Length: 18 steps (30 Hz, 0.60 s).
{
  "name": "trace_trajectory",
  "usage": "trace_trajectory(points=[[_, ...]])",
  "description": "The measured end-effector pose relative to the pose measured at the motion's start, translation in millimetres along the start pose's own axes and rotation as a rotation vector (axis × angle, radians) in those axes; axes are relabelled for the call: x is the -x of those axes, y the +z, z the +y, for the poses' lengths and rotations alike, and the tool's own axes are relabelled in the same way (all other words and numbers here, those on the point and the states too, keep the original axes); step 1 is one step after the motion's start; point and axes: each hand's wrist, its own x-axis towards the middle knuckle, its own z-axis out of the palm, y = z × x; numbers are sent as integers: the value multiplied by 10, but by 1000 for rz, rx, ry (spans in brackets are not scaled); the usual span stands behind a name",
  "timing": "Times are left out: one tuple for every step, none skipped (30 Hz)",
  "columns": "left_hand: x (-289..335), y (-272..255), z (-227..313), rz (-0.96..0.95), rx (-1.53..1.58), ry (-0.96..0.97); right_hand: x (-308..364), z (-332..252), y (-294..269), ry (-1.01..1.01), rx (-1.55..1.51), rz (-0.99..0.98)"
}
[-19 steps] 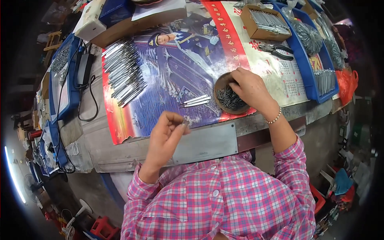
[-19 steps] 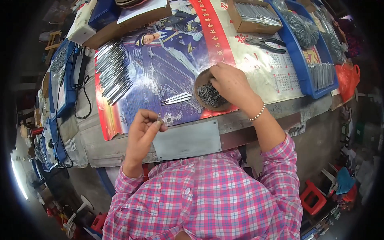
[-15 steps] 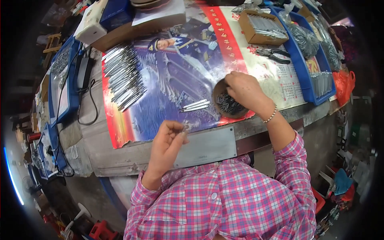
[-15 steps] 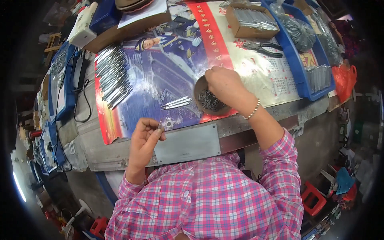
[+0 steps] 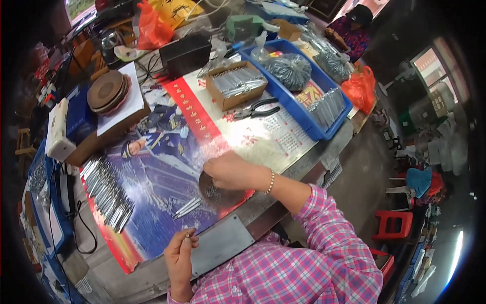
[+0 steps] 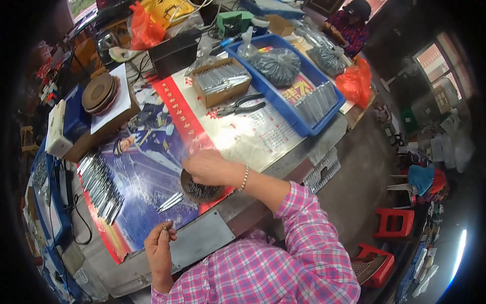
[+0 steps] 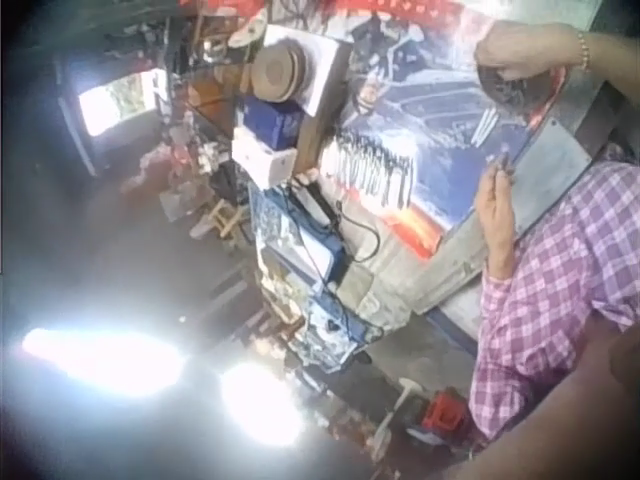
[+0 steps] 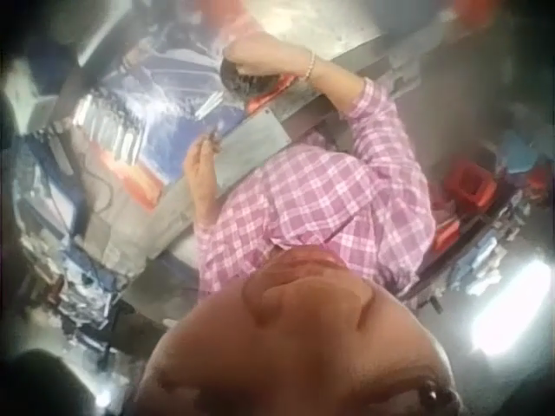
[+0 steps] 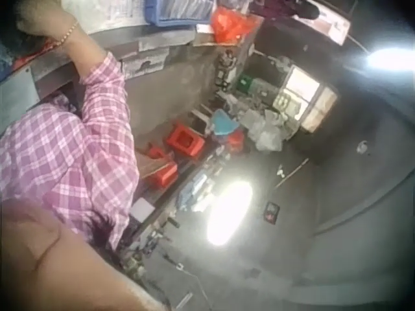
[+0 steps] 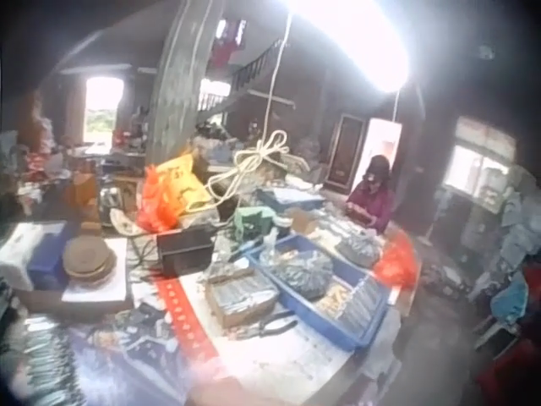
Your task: The person assembles metal components by picking up metal strips and small fasteners from a bowl and joining them together by hand.
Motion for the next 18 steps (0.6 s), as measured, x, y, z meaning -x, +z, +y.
trace_trajectory(points=[[4, 5, 13, 5, -20, 11, 34, -33, -26, -6, 9, 3], [-11, 15, 26, 2, 20, 7, 79, -68, -56, 1, -142, 63], [-16, 21, 46, -2, 25, 17, 141, -103, -74, 12, -291, 122], [-21, 28, 62, -13, 10, 16, 199, -114, -64, -33, -395, 156], [-31, 36, 63, -22, -5, 15, 249, -160, -88, -34, -387, 159], [-40, 39, 51, -29, -2, 21, 312, -239, -144, -25, -503, 179], [-50, 34, 35, -39, -1, 7, 360, -294, -164, -17, -619, 198], [-68, 41, 27, -48, 0, -7, 392, -288, -110, -24, -666, 181], [-81, 55, 29, -51, 1, -4, 414, -321, -93, -23, -662, 184], [-90, 73, 39, -50, 12, -6, 429, -356, -90, -2, -743, 153], [-101, 94, 51, -48, 24, -8, 438, -371, -90, 18, -824, 122], [-99, 115, 74, -51, 24, -5, 446, -357, -70, 30, -862, 27], [-95, 140, 100, -51, 81, -30, 449, -369, -64, 30, -859, 30], [-102, 157, 115, -52, 138, -54, 449, -387, -58, 35, -923, 13], [-101, 143, 103, -53, 136, -53, 451, -410, -49, 39, -991, -3], [-99, 120, 80, -66, 111, -43, 454, -436, -61, 39, -991, 0], [-101, 105, 68, -81, 86, -34, 458, -469, -83, 68, -1047, -8], [-91, 99, 64, -83, 86, -33, 468, -501, -86, 98, -1102, -18]])
